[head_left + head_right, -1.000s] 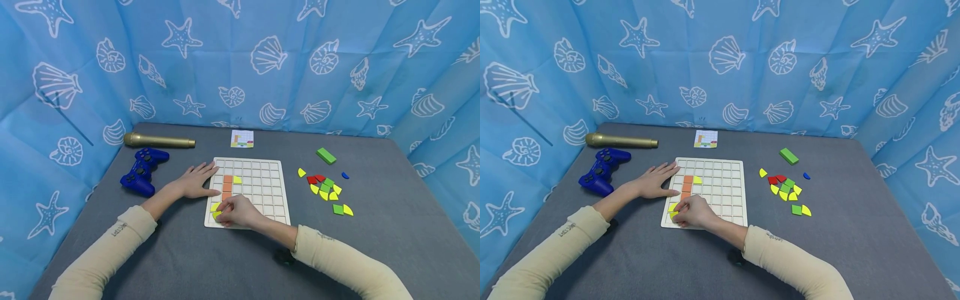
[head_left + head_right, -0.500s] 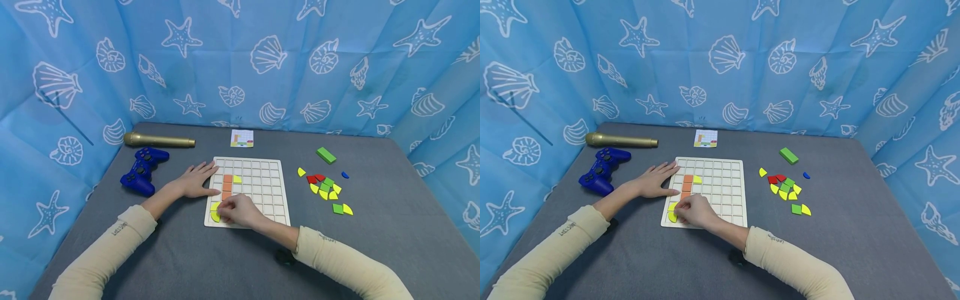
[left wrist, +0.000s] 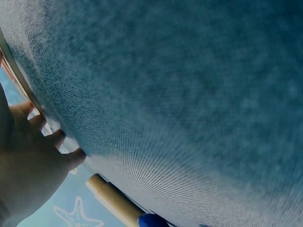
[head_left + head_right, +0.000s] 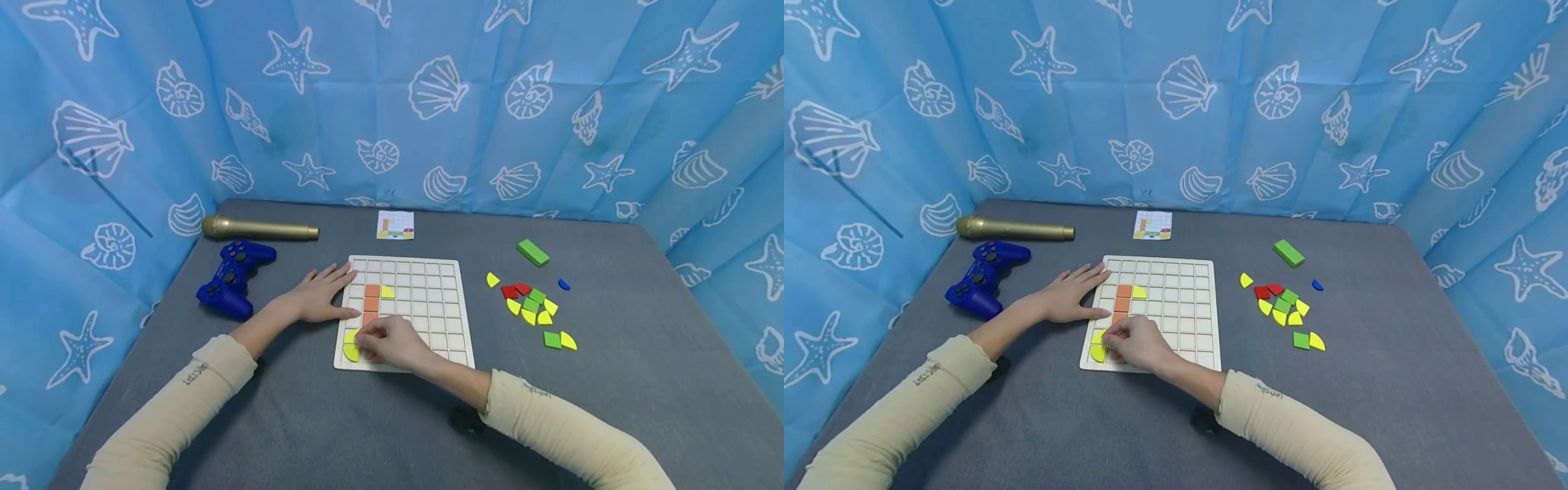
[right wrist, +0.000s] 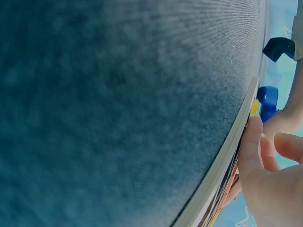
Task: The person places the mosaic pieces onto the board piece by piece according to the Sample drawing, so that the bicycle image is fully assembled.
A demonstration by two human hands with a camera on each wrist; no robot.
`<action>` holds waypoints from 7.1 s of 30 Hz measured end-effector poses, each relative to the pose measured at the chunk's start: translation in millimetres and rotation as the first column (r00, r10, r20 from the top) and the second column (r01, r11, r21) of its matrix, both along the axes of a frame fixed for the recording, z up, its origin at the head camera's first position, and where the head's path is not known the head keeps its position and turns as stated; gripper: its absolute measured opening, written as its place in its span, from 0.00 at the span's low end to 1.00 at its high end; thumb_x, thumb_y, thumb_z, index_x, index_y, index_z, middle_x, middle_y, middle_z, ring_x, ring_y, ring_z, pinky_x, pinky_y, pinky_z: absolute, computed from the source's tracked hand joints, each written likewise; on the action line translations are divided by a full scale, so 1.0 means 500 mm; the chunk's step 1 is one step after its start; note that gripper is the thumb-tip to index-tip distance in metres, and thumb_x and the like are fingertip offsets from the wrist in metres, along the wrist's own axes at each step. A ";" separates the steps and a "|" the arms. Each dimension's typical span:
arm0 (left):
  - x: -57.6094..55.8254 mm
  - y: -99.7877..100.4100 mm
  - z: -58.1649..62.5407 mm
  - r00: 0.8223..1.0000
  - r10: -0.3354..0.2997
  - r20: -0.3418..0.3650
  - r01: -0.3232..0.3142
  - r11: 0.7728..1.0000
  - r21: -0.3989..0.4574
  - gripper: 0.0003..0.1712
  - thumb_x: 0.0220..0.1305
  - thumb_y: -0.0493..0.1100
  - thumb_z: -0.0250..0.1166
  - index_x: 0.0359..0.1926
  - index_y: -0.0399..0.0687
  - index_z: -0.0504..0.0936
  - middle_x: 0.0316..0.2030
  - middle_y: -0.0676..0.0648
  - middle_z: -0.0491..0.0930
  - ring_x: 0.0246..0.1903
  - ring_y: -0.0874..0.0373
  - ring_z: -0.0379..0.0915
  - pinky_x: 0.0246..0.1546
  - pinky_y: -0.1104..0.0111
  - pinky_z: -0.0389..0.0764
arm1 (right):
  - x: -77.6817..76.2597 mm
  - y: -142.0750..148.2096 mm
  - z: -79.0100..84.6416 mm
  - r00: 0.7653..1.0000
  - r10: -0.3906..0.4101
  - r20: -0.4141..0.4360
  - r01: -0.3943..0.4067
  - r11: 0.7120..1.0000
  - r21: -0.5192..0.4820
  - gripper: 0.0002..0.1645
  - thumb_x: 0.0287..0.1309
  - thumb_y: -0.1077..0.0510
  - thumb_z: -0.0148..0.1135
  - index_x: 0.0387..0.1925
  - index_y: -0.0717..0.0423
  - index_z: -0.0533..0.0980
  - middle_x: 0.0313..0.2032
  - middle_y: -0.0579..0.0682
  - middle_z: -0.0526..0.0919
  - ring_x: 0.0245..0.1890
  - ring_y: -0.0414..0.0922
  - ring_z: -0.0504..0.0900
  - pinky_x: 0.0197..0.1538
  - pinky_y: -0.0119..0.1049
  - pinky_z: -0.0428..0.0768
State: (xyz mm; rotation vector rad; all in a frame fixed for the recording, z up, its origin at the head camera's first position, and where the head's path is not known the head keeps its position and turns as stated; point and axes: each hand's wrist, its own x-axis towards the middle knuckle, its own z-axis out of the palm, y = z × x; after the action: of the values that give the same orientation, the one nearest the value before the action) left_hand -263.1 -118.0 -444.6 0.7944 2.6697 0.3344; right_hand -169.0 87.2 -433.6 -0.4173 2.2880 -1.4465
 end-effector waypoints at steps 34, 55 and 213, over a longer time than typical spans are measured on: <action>0.001 0.002 0.007 1.000 -0.011 -0.005 0.011 1.000 -0.020 0.53 0.61 0.72 0.53 0.76 0.52 0.44 0.74 0.46 0.39 0.72 0.44 0.32 0.65 0.43 0.38 | -0.033 0.148 0.034 0.871 0.137 0.471 0.034 0.941 -0.337 0.29 0.71 0.51 0.50 0.61 0.72 0.67 0.43 0.59 0.81 0.37 0.43 0.82 0.48 0.39 0.79; 0.000 0.000 0.000 1.000 -0.016 -0.002 0.016 1.000 -0.002 0.53 0.61 0.72 0.53 0.76 0.53 0.43 0.74 0.47 0.38 0.72 0.45 0.32 0.65 0.43 0.38 | -0.030 0.441 0.070 0.897 0.005 0.441 0.272 0.780 -0.563 0.21 0.75 0.50 0.40 0.53 0.57 0.76 0.44 0.54 0.82 0.47 0.47 0.81 0.56 0.41 0.73; -0.006 0.002 0.000 1.000 -0.007 0.010 0.008 0.999 -0.049 0.54 0.60 0.74 0.51 0.76 0.55 0.41 0.75 0.48 0.37 0.72 0.46 0.31 0.66 0.44 0.38 | -0.074 0.089 0.023 0.992 0.128 0.018 -0.129 0.986 0.108 0.13 0.55 0.67 0.66 0.44 0.63 0.82 0.23 0.49 0.81 0.21 0.42 0.80 0.28 0.33 0.79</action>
State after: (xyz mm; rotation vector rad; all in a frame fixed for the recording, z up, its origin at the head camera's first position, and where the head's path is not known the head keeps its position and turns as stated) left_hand -266.1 -116.9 -444.6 0.7854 2.6542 0.2697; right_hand -205.9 131.7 -422.3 -0.5122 2.2736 -1.2517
